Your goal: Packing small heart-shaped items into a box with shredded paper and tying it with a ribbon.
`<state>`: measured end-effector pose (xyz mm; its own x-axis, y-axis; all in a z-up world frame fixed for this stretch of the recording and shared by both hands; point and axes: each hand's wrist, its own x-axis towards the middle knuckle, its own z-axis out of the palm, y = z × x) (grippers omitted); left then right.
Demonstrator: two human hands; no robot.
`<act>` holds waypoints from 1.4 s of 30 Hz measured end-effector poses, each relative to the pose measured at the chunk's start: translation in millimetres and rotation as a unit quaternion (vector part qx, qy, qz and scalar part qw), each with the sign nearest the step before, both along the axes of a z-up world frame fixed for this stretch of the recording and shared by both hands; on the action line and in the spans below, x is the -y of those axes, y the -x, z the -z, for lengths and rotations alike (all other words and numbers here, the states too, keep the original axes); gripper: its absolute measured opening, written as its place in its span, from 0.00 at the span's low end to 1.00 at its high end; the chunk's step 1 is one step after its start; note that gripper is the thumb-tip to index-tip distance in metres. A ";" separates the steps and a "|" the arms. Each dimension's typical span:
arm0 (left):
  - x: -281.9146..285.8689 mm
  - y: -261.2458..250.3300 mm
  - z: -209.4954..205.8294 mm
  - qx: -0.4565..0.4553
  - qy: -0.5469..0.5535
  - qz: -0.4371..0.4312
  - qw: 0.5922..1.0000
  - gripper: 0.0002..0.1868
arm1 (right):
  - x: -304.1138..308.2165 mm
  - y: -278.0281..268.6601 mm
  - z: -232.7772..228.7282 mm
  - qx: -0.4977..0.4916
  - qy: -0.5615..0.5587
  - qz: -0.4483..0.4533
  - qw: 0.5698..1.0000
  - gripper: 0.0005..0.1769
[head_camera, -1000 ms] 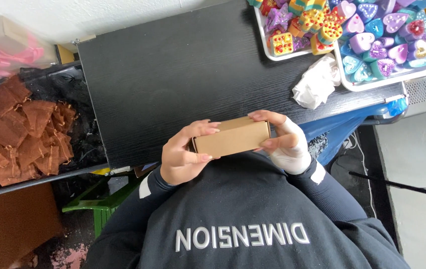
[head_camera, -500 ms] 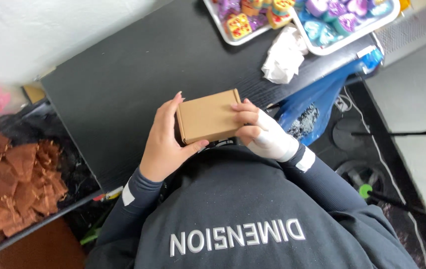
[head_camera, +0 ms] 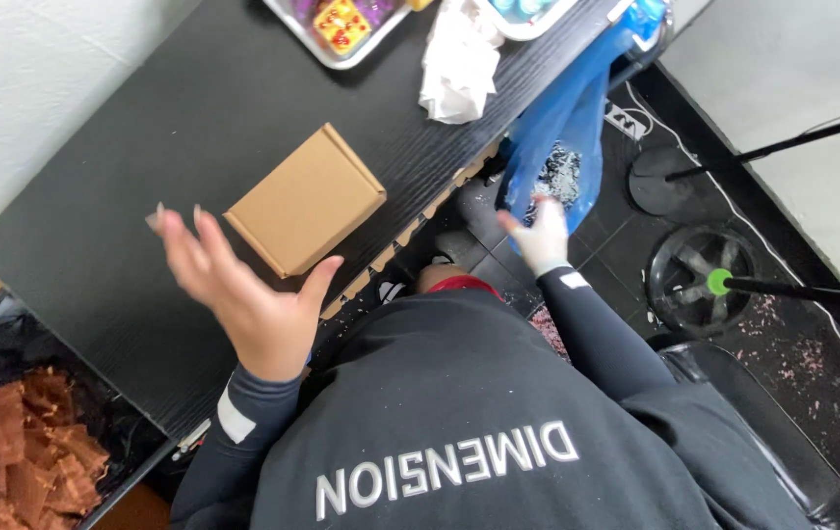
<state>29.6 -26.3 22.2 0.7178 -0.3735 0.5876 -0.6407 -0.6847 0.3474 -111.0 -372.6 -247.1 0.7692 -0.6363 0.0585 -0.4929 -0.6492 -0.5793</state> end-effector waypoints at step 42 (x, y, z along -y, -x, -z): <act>214.6 17.6 225.5 -0.470 -0.054 0.171 0.864 0.41 | 59.4 -70.7 89.5 -0.276 -0.149 -0.091 0.945 0.19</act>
<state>12.0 -241.0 -203.4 0.6962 -0.6742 -0.2467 -0.2811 -0.5722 0.7705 -40.3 -432.0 -336.6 0.7285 -0.4156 -0.5447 -0.6693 -0.6014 -0.4364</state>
